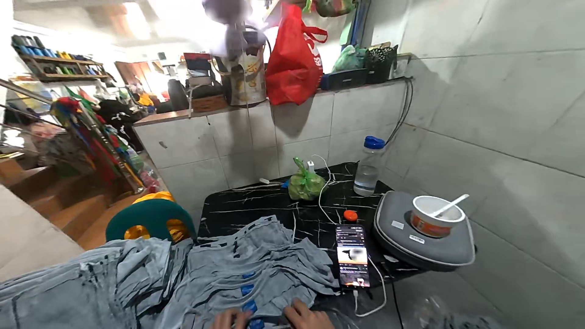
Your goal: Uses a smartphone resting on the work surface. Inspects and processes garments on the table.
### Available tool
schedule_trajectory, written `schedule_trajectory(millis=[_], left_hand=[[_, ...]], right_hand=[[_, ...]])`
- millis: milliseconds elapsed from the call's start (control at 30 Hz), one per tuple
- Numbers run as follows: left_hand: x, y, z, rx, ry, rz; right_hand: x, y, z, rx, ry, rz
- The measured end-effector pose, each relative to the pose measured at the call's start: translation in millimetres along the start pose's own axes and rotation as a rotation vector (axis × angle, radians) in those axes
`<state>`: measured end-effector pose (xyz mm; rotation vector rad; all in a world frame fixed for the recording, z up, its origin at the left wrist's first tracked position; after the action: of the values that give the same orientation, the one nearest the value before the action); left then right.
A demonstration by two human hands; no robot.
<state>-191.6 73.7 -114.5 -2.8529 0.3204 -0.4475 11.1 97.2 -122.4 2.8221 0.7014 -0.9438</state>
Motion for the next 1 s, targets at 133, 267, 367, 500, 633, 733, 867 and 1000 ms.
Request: schedule_trajectory(millis=[133, 267, 367, 500, 633, 733, 867, 1000], left_hand=[[39.0, -11.2, 51.4, -0.132, 0.381, 0.095], [51.6, -19.7, 49.9, -0.045, 0.937, -0.059], [44.3, -24.8, 39.2, 0.005, 1.117, -0.161], [38.9, -29.8, 35.1, -0.031, 1.167, -0.144], [38.6, -31.9, 32.6, -0.026, 1.097, -0.164], [42.4, -32.4, 32.6, -0.036, 1.049, -0.170], [50.4, -31.9, 28.2, -0.027, 1.000, -0.140], [49.2, -31.4, 27.6, 0.031, 0.960, -0.111]], right_hand=[[-7.2, 3.2, -2.7, 0.170, -0.095, -0.090], [10.7, 16.9, -22.8, 0.464, -0.291, -0.084], [30.0, 23.2, -31.6, 0.553, -0.346, 0.009], [43.1, 21.9, -23.5, 0.440, -0.408, 0.115], [36.2, 13.8, -7.7, 0.322, -0.524, 0.149], [31.6, 2.0, 9.1, 0.265, -0.751, 0.177], [26.0, -9.8, 23.0, 0.236, -0.881, 0.204], [22.2, -7.1, 18.9, 0.334, -0.904, 0.154]])
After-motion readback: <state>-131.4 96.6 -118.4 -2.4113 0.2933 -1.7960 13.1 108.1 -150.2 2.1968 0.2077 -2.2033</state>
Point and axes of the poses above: each hand's wrist, its own y-axis away from the middle knuckle, its own z-axis out of the palm, x = y × z, the point moved 6 cm from there along -y, towards the middle knuckle, and after that the axes turned 6 degrees about -y, right-handed, at the moved point
